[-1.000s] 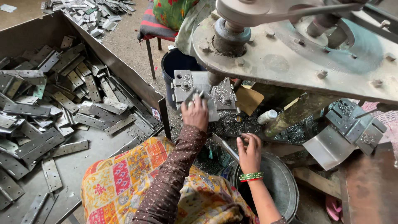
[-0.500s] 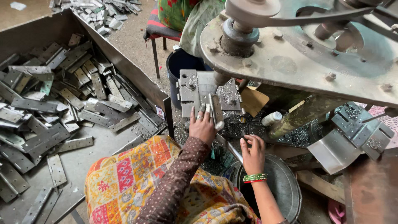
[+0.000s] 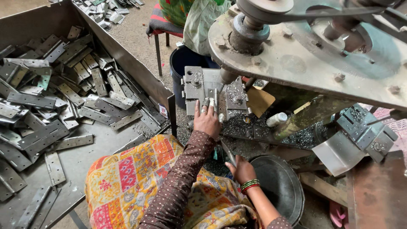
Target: The person repeatedly picks up small metal pieces from a bin, places them on a grinding machine, and operates the lever to grind the edges. The person then removes the processed pieces and places them back into the bin.
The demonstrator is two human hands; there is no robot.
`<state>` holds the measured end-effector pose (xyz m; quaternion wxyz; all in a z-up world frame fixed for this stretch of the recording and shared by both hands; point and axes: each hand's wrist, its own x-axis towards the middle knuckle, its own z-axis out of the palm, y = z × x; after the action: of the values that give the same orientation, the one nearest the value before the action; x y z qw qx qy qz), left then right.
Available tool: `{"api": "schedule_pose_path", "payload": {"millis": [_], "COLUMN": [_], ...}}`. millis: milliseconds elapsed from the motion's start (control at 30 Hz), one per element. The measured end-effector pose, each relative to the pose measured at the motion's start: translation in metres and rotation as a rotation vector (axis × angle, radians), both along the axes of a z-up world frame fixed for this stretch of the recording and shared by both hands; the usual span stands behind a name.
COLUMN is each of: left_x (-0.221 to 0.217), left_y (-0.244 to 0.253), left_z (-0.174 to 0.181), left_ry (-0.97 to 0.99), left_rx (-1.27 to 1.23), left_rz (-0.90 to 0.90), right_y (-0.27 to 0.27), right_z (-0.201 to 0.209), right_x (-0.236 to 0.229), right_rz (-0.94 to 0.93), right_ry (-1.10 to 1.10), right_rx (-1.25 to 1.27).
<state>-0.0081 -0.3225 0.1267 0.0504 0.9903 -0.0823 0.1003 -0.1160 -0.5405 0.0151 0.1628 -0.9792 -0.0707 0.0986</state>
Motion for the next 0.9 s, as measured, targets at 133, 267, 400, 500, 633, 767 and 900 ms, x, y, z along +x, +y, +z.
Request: {"api": "schedule_pose_path", "payload": {"millis": [133, 267, 400, 500, 633, 767, 900], "left_x": [0.002, 0.017, 0.043, 0.048, 0.037, 0.028, 0.042], "left_y": [-0.003, -0.002, -0.006, -0.003, -0.001, -0.004, -0.002], "left_z": [0.001, -0.004, -0.012, -0.016, -0.020, -0.022, -0.019], "left_ry": [0.036, 0.138, 0.025, 0.013, 0.037, 0.029, 0.022], "left_rx": [0.049, 0.068, 0.091, 0.110, 0.067, 0.074, 0.098], "left_rz": [-0.025, -0.033, 0.014, 0.011, 0.008, -0.002, -0.027], "right_y": [-0.010, -0.010, -0.011, -0.003, -0.003, -0.009, -0.010], "right_z": [0.020, 0.049, 0.049, 0.023, -0.003, 0.015, 0.052], "right_x": [0.024, 0.052, 0.049, 0.020, 0.008, 0.024, 0.053], "right_rz": [-0.016, 0.049, 0.052, -0.050, -0.063, 0.025, 0.079], "right_ry": [0.192, 0.179, 0.137, 0.158, 0.070, 0.149, 0.171], "right_rx": [0.009, -0.092, -0.071, -0.040, -0.013, 0.142, -0.115]}}
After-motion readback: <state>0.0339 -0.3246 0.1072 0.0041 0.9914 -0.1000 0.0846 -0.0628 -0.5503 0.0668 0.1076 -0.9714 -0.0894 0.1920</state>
